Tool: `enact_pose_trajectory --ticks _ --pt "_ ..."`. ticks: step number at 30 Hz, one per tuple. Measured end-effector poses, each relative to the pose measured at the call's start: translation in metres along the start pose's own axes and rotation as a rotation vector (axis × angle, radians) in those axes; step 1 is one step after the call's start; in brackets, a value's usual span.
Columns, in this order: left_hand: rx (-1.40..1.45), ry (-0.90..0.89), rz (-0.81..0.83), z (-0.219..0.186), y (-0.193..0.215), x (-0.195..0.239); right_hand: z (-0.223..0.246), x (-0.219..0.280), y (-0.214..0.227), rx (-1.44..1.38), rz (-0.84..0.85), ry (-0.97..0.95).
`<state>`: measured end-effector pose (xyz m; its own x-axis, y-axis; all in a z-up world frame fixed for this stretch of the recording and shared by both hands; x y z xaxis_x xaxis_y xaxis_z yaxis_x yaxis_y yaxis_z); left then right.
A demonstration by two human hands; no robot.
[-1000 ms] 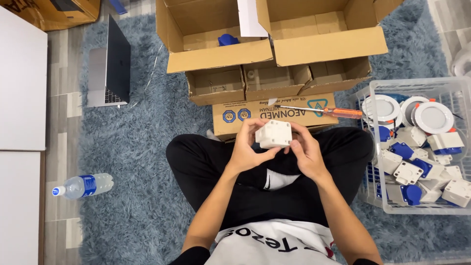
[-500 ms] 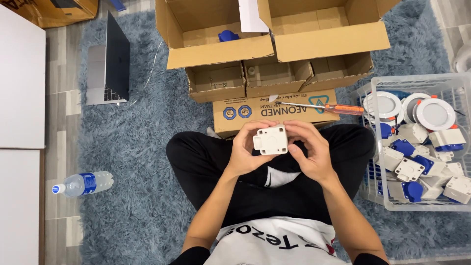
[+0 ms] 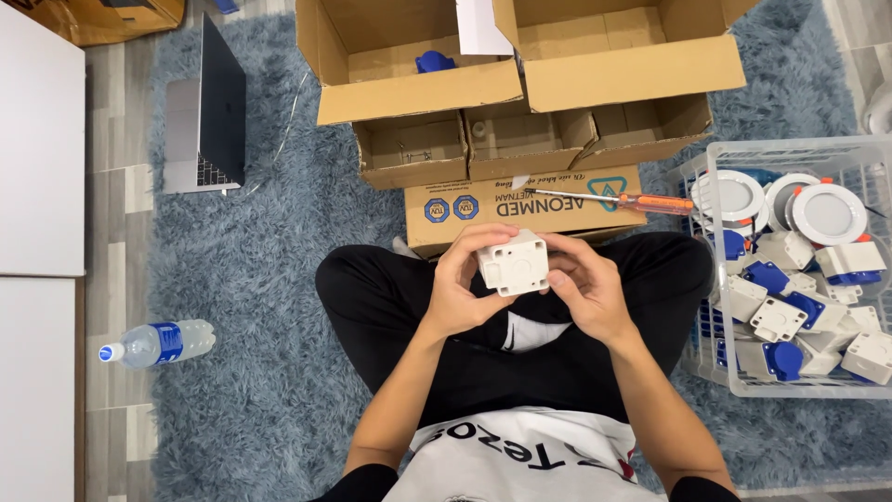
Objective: The person sits on a rug and uses a screwdriver to remove a blue cover from a white electrical component. They then place the cover into a cardboard box and inspect the white component.
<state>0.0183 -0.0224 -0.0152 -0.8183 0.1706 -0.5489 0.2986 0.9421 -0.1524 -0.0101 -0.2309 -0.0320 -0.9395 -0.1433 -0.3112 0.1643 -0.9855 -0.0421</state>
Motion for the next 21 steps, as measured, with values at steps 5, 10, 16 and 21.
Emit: enact_pose_trajectory --ticks 5,10,16,21 --pt "-0.005 0.035 -0.015 -0.002 0.0 0.001 -0.01 0.003 0.002 -0.056 -0.04 -0.011" --pt "-0.04 0.051 -0.002 -0.008 0.002 -0.001 -0.014 0.004 0.004 -0.049 -0.068 -0.004" --pt "-0.068 0.145 0.064 0.001 0.01 0.007 -0.005 0.0 0.001 -0.015 -0.077 0.005" --pt "0.051 0.348 0.098 0.019 0.021 0.022 0.003 -0.006 -0.009 0.131 -0.067 0.081"
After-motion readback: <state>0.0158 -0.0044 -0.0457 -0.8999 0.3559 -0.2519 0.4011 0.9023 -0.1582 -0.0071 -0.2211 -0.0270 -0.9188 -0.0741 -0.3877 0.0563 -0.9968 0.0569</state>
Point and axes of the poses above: each hand's wrist, its own x-axis away from the middle knuckle, its own y-axis out of the back of the hand, z = x × y, the point moved 1 cm from there along -x, towards the middle knuckle, and after that the axes turned 3 degrees about -y, right-handed, at the moved point
